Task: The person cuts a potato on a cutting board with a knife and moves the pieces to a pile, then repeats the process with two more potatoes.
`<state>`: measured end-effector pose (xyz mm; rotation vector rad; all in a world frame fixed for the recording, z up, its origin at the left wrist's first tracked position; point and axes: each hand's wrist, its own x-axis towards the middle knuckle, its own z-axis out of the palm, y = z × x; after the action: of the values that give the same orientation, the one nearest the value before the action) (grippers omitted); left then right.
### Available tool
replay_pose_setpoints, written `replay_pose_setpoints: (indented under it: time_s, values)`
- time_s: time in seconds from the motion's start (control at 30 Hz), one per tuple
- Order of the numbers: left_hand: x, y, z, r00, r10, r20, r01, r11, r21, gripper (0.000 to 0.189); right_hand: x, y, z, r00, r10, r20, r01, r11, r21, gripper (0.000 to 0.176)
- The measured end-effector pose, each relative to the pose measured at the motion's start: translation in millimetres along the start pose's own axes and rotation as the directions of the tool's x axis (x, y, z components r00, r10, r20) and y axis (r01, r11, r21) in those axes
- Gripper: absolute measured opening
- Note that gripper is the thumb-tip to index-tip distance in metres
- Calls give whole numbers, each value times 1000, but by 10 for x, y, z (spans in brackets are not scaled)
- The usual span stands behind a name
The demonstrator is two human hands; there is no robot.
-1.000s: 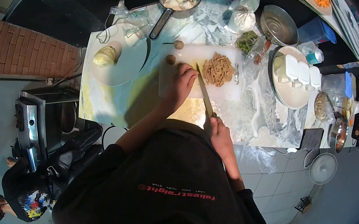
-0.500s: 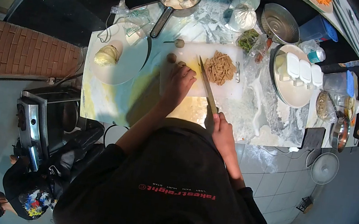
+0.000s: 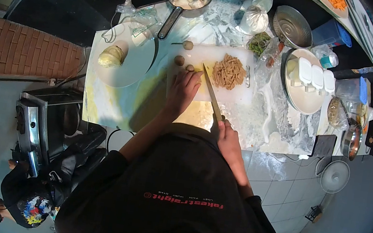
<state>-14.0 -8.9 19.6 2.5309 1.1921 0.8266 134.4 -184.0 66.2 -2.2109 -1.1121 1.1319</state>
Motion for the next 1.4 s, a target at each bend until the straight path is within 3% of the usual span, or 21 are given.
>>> replay_pose_setpoints:
  time_s: [0.1,0.17,0.3,0.37,0.47,0.6,0.7,0.77,0.9,1.1,1.4]
  values:
    - [70,-60,-45,995,37,-98,-39,999,-14,40,10,-11,-6,1000,-1,0,1,1000,-2,44]
    - [148,-176,-78,989,-20,-145,15,999,-41,43,-9,-29,-15,1000,9,5,-9,1000,0,44]
    - [220,-360,-52,998,3,-55,-12,984,-177,46,-8,-39,-29,1000,-6,-14,6,1000,29,42]
    - [277,-325,-72,990,124,-64,-128,989,-68,47,-12,-38,-29,1000,-16,-26,17,999,32,42]
    - [344,-280,-45,993,119,24,-115,986,-123,45,-14,-37,-22,998,-30,-46,32,999,31,43]
    - [348,-267,72,992,121,-37,-124,988,-96,43,-19,1,3,998,-34,-58,36,999,25,45]
    - [359,-317,100,999,14,-41,-17,997,-80,42,-10,64,50,999,-20,-39,21,999,24,48]
    - [363,-332,69,996,41,-78,-38,998,47,39,5,93,64,999,-23,-37,24,999,22,49]
    - [242,-215,-77,984,133,-122,-131,991,21,35,-9,47,40,999,-19,-33,20,999,27,49]
    - [3,-118,-1,994,61,-90,-56,997,55,26,9,40,46,1000,-18,-6,19,999,31,47]
    - [-14,22,92,992,-106,-63,101,992,-79,18,19,15,59,996,-52,-68,48,997,-55,40]
